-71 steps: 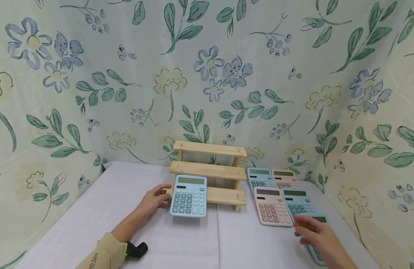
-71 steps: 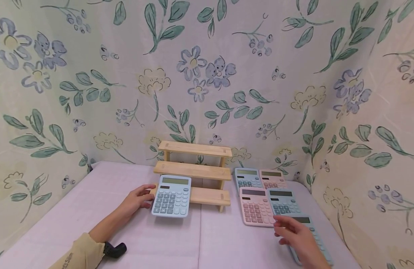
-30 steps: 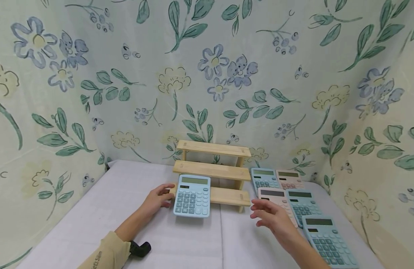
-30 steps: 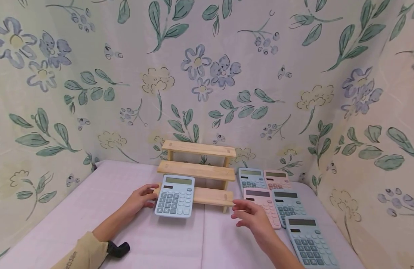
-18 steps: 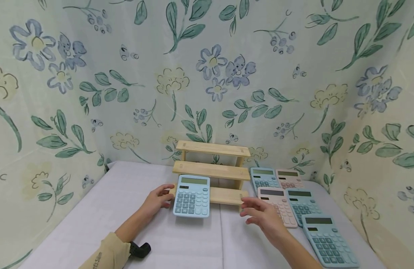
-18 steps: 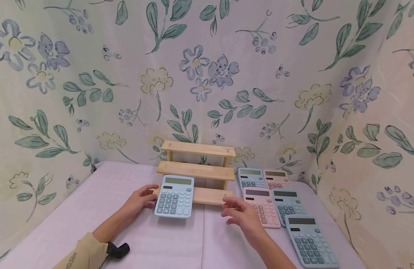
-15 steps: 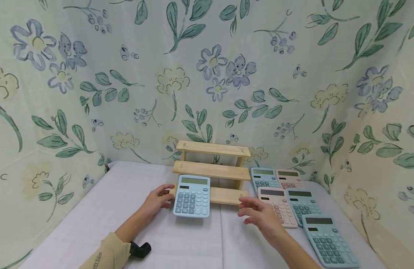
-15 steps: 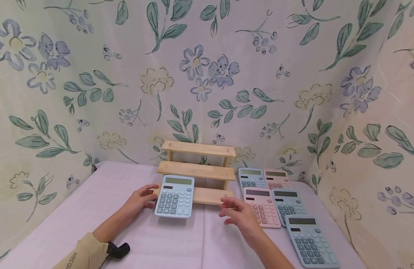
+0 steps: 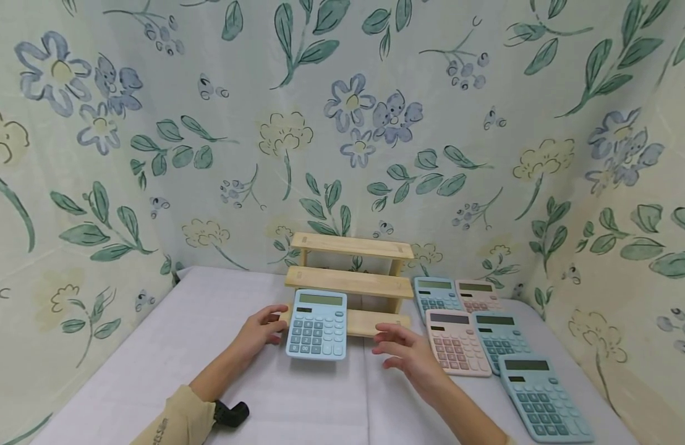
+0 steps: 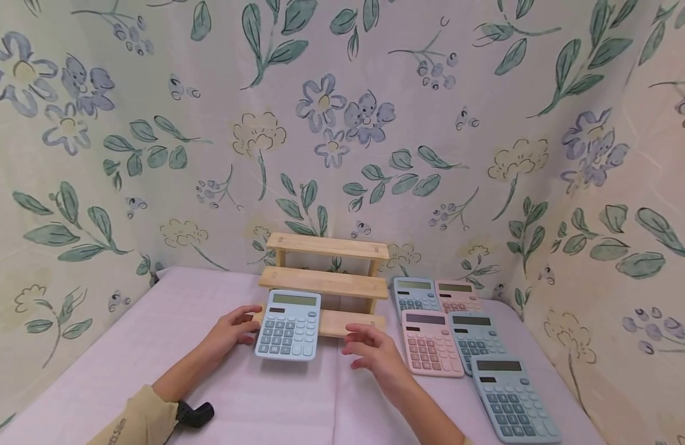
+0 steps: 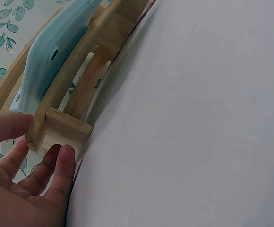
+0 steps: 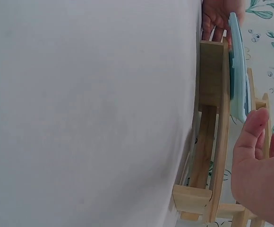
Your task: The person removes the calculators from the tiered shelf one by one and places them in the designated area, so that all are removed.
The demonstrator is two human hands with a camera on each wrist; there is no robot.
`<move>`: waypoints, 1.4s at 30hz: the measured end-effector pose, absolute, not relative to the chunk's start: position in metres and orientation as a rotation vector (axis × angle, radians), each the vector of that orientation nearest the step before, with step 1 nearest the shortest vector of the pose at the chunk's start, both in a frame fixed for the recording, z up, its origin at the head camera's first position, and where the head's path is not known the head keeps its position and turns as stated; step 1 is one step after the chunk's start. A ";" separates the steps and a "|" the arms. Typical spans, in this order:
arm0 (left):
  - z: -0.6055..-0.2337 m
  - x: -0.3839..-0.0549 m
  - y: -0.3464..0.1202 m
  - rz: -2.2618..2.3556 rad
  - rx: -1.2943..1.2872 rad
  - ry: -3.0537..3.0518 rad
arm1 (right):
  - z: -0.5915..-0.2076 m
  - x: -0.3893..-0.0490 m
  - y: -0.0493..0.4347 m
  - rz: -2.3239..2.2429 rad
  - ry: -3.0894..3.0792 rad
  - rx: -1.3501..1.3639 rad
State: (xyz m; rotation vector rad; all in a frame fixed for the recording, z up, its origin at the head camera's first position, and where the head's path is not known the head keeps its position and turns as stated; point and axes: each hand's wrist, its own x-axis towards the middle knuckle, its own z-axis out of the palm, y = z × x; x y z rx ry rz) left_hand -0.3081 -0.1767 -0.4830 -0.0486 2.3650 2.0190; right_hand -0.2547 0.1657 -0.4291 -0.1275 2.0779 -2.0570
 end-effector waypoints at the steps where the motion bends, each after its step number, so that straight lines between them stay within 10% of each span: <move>1: -0.483 -0.308 -0.177 2.020 -0.046 2.366 | -0.430 -0.255 0.164 -2.058 2.069 -0.138; 42: -0.489 -0.312 -0.178 2.017 -0.044 2.371 | -0.441 -0.265 0.114 -1.990 2.017 -0.217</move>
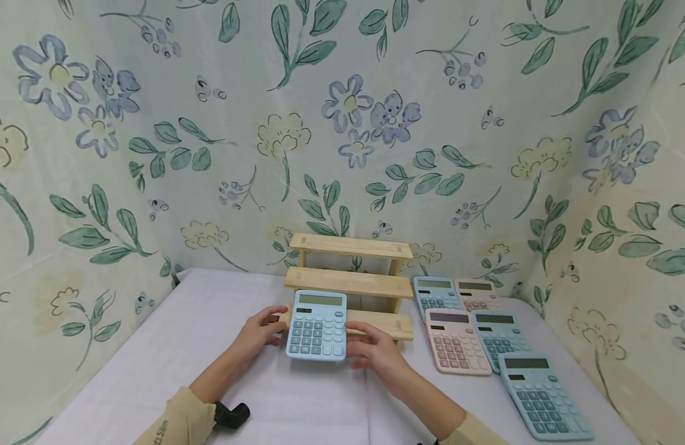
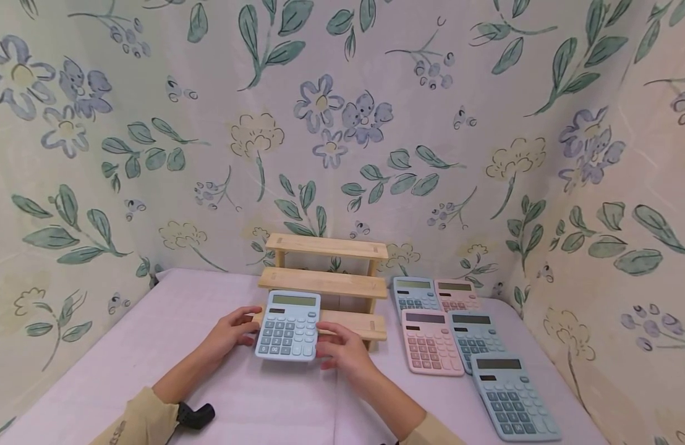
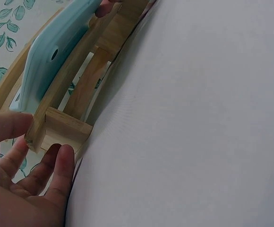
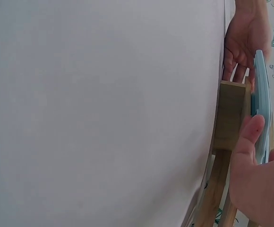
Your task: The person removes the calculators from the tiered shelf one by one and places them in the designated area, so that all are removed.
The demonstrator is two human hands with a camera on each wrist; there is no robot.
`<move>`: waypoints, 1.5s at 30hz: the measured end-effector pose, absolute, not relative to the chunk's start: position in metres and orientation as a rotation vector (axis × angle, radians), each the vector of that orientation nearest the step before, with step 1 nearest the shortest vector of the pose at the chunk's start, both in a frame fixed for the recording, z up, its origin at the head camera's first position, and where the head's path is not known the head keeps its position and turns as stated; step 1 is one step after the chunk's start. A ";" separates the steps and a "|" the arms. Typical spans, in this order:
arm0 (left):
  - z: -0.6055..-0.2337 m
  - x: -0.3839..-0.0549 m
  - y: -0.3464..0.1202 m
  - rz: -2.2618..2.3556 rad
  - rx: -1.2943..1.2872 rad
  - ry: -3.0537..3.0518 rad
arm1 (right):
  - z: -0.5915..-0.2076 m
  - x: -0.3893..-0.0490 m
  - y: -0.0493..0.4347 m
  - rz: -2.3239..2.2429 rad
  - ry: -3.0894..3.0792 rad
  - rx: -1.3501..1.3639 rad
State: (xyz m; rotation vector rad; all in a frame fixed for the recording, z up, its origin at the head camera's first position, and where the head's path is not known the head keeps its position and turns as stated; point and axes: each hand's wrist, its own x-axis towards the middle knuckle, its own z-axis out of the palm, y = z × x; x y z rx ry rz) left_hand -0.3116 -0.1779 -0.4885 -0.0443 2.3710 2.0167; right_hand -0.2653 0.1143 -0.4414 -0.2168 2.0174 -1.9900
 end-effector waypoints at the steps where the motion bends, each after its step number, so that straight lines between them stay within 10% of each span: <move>1: -0.488 -0.311 -0.178 2.021 -0.038 2.368 | -0.441 -0.265 0.114 -1.994 2.012 -0.220; 45: -0.487 -0.304 -0.176 2.037 -0.029 2.375 | -0.455 -0.272 0.108 -1.946 1.918 -0.339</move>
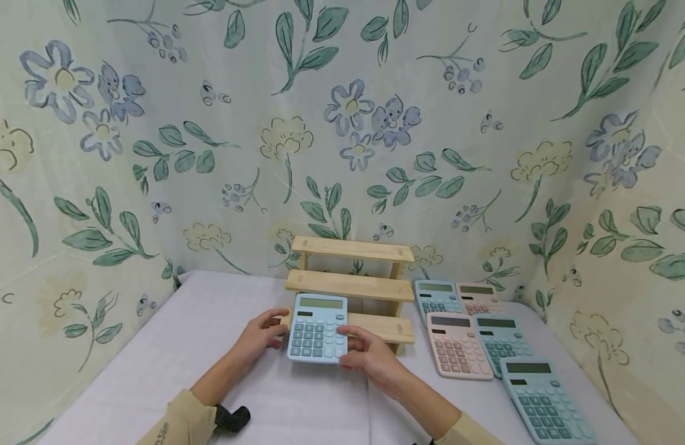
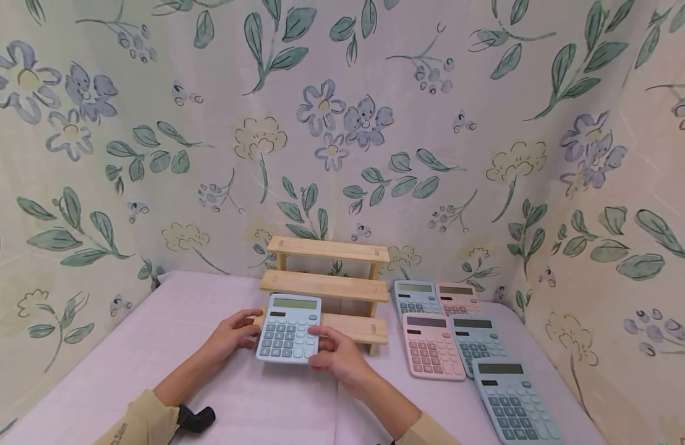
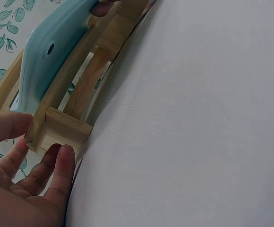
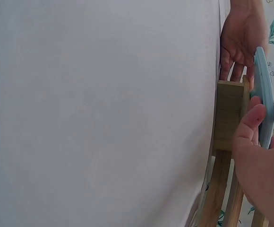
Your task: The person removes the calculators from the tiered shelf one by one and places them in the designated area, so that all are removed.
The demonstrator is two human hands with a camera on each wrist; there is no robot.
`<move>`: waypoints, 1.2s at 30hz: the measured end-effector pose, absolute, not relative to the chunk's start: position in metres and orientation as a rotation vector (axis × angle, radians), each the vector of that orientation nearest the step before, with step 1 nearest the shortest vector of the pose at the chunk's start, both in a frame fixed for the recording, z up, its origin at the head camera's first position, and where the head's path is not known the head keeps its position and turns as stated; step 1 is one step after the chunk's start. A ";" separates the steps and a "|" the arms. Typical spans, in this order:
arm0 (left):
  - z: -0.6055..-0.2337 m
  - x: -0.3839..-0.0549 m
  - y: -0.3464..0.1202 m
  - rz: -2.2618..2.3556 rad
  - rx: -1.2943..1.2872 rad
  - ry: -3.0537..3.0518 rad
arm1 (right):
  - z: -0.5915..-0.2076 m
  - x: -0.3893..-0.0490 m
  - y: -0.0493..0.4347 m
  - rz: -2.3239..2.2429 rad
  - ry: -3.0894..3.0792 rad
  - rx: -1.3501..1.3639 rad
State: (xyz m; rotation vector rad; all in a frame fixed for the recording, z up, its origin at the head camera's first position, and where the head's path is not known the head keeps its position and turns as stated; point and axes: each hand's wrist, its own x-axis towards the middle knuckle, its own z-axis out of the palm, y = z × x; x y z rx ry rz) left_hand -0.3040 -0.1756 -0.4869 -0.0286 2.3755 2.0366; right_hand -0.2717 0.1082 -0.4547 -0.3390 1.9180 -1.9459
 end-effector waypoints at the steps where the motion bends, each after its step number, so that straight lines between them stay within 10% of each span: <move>1: -0.487 -0.304 -0.176 2.037 -0.032 2.372 | -0.455 -0.272 0.108 -1.946 1.919 -0.339; 36: -0.485 -0.305 -0.175 2.033 -0.046 2.382 | -0.435 -0.260 0.139 -1.950 1.870 -0.304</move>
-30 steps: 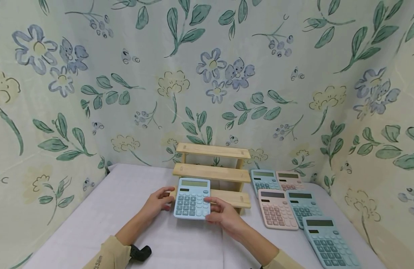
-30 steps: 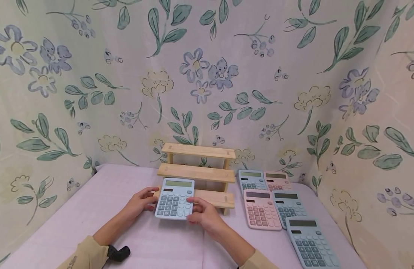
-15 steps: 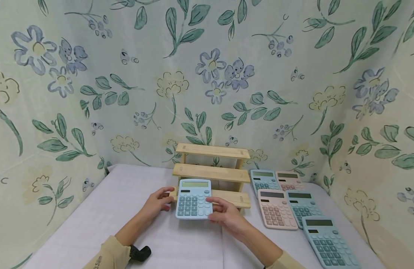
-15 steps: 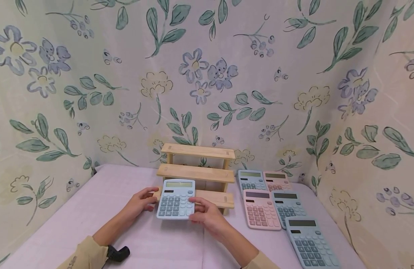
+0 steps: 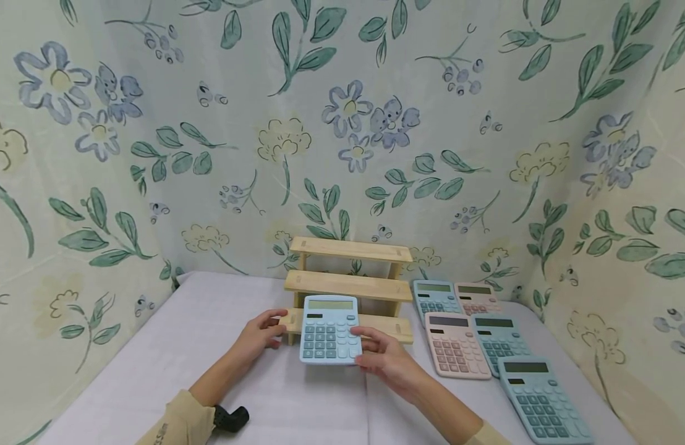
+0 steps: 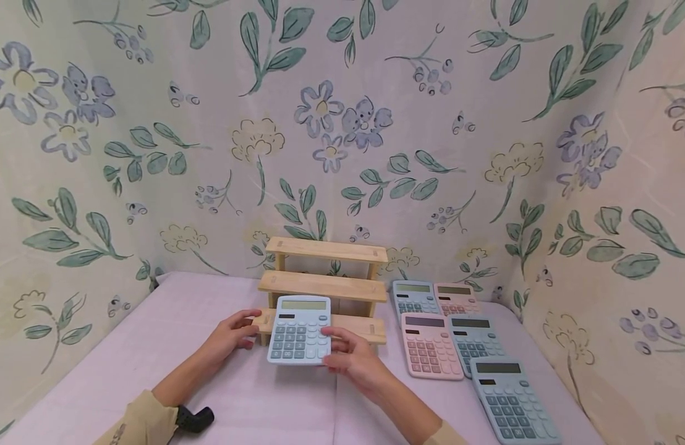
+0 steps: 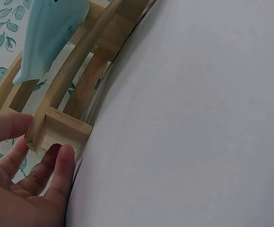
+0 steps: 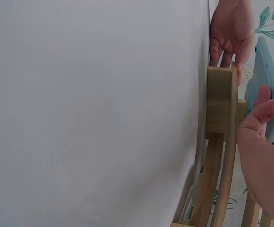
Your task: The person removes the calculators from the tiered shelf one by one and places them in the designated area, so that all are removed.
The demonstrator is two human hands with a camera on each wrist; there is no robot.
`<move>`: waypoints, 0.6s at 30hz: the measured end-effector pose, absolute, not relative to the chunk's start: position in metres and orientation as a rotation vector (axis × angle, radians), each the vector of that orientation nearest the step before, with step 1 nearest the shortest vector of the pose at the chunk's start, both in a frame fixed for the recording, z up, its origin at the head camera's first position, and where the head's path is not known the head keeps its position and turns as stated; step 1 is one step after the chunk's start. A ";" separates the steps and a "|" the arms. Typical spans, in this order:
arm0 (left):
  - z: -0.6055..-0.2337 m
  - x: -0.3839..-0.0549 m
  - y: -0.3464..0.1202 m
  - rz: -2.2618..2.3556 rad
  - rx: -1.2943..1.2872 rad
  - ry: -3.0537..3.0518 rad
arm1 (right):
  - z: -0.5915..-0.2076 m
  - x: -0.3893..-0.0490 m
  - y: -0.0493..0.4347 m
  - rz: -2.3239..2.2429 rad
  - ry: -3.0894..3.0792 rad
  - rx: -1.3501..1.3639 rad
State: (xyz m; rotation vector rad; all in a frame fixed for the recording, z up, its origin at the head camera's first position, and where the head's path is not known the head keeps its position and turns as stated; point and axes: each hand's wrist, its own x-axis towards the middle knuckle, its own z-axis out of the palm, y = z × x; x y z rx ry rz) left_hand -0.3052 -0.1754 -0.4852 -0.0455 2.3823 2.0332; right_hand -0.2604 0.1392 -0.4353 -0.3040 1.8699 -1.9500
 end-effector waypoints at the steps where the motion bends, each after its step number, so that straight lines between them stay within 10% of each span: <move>1: -0.485 -0.306 -0.175 2.031 -0.047 2.385 | -0.435 -0.260 0.141 -1.951 1.874 -0.305; 18: -0.485 -0.306 -0.176 2.054 -0.028 2.363 | -0.432 -0.249 0.173 -1.935 1.928 -0.255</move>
